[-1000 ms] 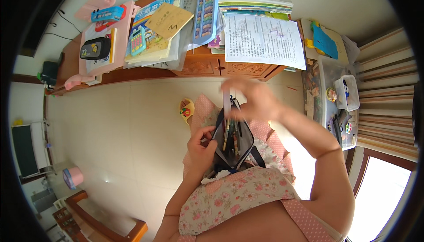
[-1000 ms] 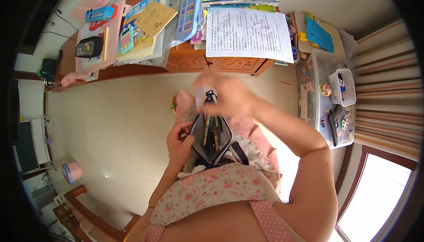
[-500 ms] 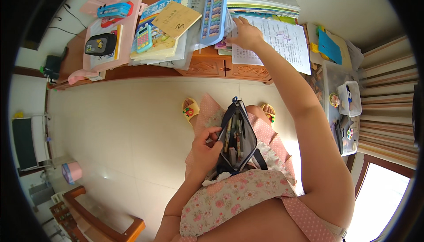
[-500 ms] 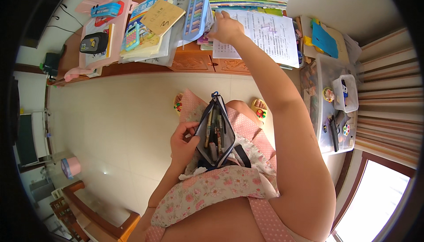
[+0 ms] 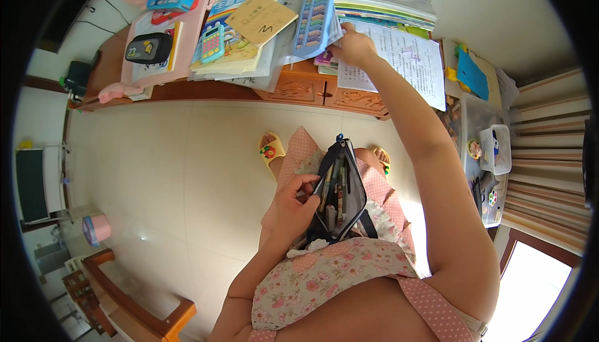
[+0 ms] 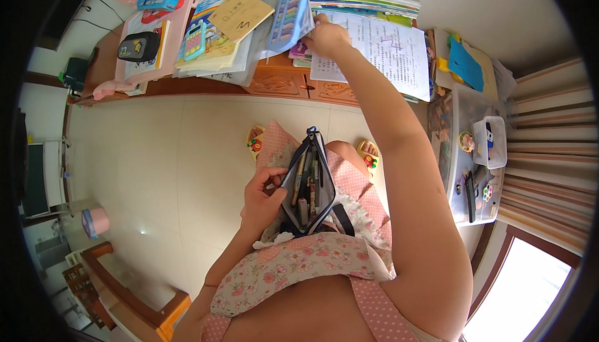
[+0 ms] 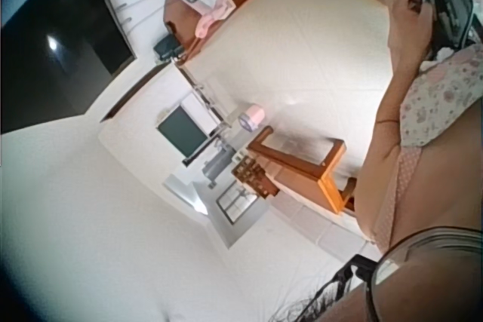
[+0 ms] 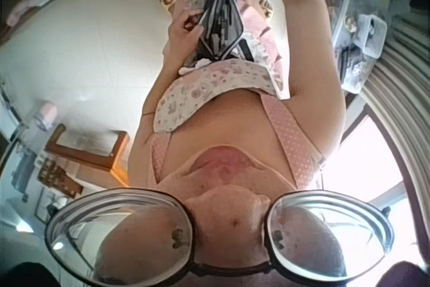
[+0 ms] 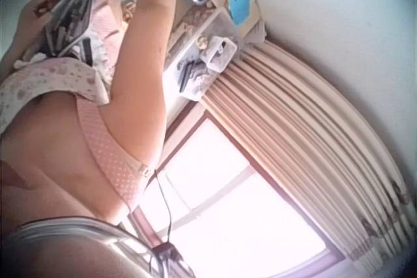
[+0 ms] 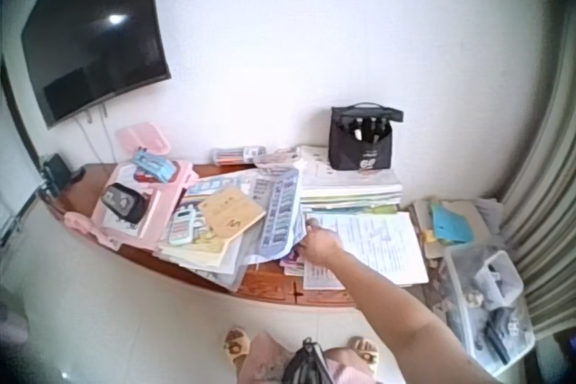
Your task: The person organizes stationery and papers on a cluttered desk. They place pens into a pencil case, move an abacus and calculator, sort through papers and notebooks, and store items into a drawer.
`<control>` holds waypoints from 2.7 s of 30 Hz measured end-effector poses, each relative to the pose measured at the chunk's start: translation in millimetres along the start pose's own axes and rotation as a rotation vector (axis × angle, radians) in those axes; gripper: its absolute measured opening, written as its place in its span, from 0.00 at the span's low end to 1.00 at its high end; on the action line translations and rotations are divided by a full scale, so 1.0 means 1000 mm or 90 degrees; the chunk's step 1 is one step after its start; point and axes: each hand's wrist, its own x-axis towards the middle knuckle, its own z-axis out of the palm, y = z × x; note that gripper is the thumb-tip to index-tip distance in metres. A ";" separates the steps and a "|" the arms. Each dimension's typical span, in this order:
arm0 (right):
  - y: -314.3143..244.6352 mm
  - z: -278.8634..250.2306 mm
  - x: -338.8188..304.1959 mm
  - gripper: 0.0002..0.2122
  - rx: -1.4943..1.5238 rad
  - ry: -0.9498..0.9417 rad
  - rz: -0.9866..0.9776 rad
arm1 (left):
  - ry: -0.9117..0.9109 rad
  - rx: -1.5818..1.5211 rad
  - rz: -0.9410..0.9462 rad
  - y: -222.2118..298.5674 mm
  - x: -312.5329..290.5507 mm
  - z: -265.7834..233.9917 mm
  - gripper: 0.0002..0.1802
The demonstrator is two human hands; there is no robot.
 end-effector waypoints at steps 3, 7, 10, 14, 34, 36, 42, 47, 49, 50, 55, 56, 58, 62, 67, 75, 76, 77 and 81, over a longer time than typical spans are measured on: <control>0.002 0.001 0.003 0.15 -0.037 -0.019 -0.011 | -0.009 -0.008 -0.032 0.000 -0.001 -0.001 0.19; 0.012 -0.006 -0.014 0.13 0.128 0.119 0.036 | -0.007 -0.028 -0.052 -0.003 0.001 -0.002 0.19; 0.015 -0.018 -0.059 0.12 0.404 0.233 0.098 | -0.009 -0.038 -0.044 -0.007 0.003 -0.001 0.18; -0.002 -0.027 -0.165 0.10 0.641 0.311 -0.052 | -0.006 -0.082 -0.010 -0.012 0.003 0.000 0.18; -0.034 -0.016 -0.252 0.08 0.598 0.186 -0.036 | 0.169 0.426 0.423 0.020 0.153 -0.006 0.32; -0.035 -0.007 -0.250 0.09 0.649 0.193 0.020 | 0.205 0.518 0.446 0.031 0.198 0.010 0.36; -0.020 0.017 -0.266 0.07 0.632 0.208 0.096 | 0.221 0.652 0.413 0.050 0.283 0.025 0.30; 0.007 0.026 -0.273 0.09 0.670 0.215 0.201 | 0.197 0.432 0.253 0.063 0.311 -0.008 0.21; 0.013 0.027 -0.271 0.09 0.709 0.204 0.224 | 0.193 0.328 0.205 0.075 0.321 -0.035 0.22; 0.015 0.028 -0.269 0.09 0.733 0.202 0.237 | 0.200 0.280 0.194 0.080 0.323 -0.047 0.24; 0.013 0.036 -0.258 0.09 0.754 0.207 0.211 | 0.329 0.337 0.272 0.103 0.316 -0.081 0.25; 0.012 0.038 -0.256 0.09 0.758 0.210 0.200 | 0.352 0.397 0.310 0.106 0.311 -0.086 0.25; 0.009 0.041 -0.254 0.09 0.766 0.203 0.201 | 0.370 0.426 0.351 0.107 0.303 -0.094 0.21; 0.007 0.044 -0.256 0.09 0.734 0.169 0.217 | 0.377 0.662 0.421 0.095 0.299 -0.104 0.17; 0.006 0.045 -0.257 0.09 0.712 0.169 0.223 | 0.240 0.808 0.441 0.060 0.292 -0.090 0.21; 0.006 0.046 -0.260 0.09 0.688 0.145 0.205 | 0.073 0.852 0.524 0.032 0.260 -0.044 0.06; 0.006 0.047 -0.260 0.08 0.694 0.150 0.202 | 0.072 0.875 0.512 0.030 0.258 -0.041 0.06; 0.006 0.048 -0.261 0.08 0.691 0.158 0.203 | 0.083 0.868 0.495 0.029 0.258 -0.040 0.06; 0.006 0.052 -0.262 0.09 0.691 0.134 0.207 | 0.144 0.908 0.495 0.020 0.258 -0.038 0.09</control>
